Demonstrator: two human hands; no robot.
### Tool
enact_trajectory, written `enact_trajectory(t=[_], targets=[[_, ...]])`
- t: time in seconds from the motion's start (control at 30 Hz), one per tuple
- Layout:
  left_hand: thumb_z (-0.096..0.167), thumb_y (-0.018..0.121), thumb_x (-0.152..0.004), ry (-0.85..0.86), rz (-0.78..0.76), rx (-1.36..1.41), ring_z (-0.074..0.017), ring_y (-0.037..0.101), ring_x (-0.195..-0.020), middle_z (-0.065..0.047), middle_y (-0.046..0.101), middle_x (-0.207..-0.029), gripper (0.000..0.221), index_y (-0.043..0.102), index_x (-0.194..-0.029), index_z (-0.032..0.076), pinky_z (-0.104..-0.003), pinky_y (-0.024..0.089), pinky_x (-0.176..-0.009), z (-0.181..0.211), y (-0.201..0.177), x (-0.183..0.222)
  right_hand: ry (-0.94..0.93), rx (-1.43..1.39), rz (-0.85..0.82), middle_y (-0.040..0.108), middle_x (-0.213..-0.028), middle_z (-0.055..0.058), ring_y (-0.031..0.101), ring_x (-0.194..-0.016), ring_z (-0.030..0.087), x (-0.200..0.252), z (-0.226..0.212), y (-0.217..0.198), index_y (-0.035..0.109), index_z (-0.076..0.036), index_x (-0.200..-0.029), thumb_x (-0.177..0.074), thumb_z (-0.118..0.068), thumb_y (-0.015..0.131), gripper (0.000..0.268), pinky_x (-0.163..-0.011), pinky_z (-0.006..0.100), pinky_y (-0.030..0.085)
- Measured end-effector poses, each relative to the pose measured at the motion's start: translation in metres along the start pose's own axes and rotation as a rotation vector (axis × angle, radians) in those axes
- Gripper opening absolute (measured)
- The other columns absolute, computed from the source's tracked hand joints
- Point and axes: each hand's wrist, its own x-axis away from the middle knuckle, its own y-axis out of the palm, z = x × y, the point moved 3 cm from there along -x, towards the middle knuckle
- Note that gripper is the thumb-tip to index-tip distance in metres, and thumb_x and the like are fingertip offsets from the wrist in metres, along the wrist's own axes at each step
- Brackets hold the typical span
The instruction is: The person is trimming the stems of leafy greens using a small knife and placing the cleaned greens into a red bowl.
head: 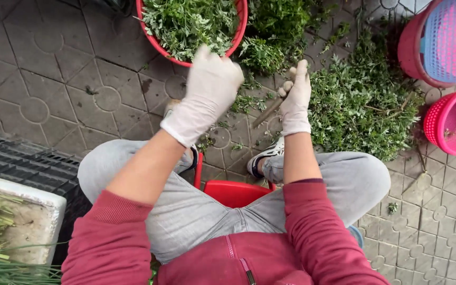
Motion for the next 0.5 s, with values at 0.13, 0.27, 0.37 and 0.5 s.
enact_trajectory(t=[0.13,0.27,0.37,0.5], targets=[[0.049,0.085,-0.105,-0.196,0.367,0.076,-0.0271,0.069,-0.079,-0.003,0.073,-0.093,0.037,0.067,-0.108,0.017,-0.05,0.043,-0.103,-0.071,-0.028,0.0,0.089,0.473,-0.05,0.037,-0.073,-0.01,0.029,-0.061,0.004,0.007,0.051,-0.008,0.053,-0.021,-0.097,-0.107,-0.034,0.051,0.016,-0.056,0.024,0.032],[0.053,0.094,-0.11,-0.395,0.282,0.149,-0.0382,0.073,-0.128,-0.012,0.063,-0.161,0.09,0.043,-0.171,0.01,-0.056,0.033,-0.125,-0.099,-0.03,0.015,-0.164,1.079,-0.148,0.081,-0.111,-0.003,0.073,-0.104,0.015,-0.092,0.186,-0.031,0.086,-0.024,-0.11,-0.092,-0.021,0.068,0.026,-0.096,0.031,0.056],[0.046,0.095,-0.102,-0.313,0.339,0.246,-0.0383,0.074,-0.121,-0.014,0.067,-0.152,0.075,0.056,-0.153,0.008,-0.055,0.037,-0.116,-0.097,-0.036,0.012,-0.13,1.418,-0.27,0.065,-0.131,0.007,0.071,-0.114,0.031,-0.093,0.214,-0.01,0.077,-0.022,-0.13,-0.095,-0.027,0.069,0.036,-0.101,0.046,0.056],[0.038,0.094,-0.098,-0.162,0.447,0.277,-0.0353,0.073,-0.09,-0.007,0.073,-0.133,0.047,0.071,-0.13,0.011,-0.047,0.046,-0.103,-0.085,-0.044,0.004,-0.038,1.583,-0.279,0.054,-0.143,0.014,0.072,-0.105,0.041,-0.071,0.191,0.005,0.077,-0.013,-0.118,-0.099,-0.026,0.07,0.024,-0.101,0.053,0.058]])
